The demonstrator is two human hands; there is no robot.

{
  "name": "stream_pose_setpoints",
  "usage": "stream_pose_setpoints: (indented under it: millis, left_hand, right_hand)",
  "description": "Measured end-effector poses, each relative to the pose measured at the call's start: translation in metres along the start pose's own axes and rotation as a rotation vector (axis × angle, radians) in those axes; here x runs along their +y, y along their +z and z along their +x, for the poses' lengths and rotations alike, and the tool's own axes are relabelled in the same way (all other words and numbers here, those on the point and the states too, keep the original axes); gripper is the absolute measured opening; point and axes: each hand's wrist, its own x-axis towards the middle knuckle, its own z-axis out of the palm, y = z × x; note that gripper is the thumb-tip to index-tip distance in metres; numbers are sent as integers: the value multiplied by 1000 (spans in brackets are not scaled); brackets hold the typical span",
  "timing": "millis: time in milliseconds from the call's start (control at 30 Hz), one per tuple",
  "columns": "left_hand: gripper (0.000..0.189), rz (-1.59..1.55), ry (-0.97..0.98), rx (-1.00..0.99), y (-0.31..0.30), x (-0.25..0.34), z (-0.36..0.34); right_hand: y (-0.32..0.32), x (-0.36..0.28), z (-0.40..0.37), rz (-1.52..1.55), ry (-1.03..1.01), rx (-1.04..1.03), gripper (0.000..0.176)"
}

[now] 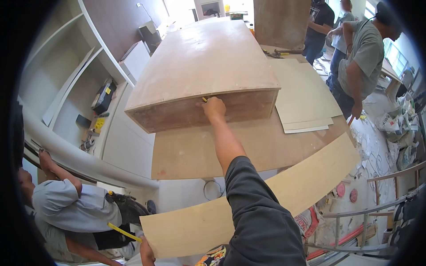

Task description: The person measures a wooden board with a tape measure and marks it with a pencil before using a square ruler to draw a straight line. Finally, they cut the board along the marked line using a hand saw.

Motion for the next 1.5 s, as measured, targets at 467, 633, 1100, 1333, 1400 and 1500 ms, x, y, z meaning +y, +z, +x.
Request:
stream_pose_setpoints:
  millis: [467, 633, 1100, 1333, 1400, 1500]
  left_hand:
    - [83, 229, 37, 73, 26, 48, 46]
    - [77, 156, -13, -64, 45, 78, 101]
    - [79, 320, -31, -138, 118, 194, 233]
    - [81, 436, 58, -81, 109, 201, 326]
    - [80, 417, 41, -107, 111, 210, 337]
    - [74, 442, 1, -159, 119, 227, 363]
  right_hand:
    - [-38, 43, -81, 92, -421, -212, 34]
    - [-90, 104, -264, -219, -520, -836, 70]
    - [-33, 64, -235, -487, -798, -860, 86]
    - [18, 51, -204, -405, -789, -811, 81]
    - [27, 46, -196, -403, -748, -786, 78]
    - [36, 39, -190, -412, -693, -743, 75]
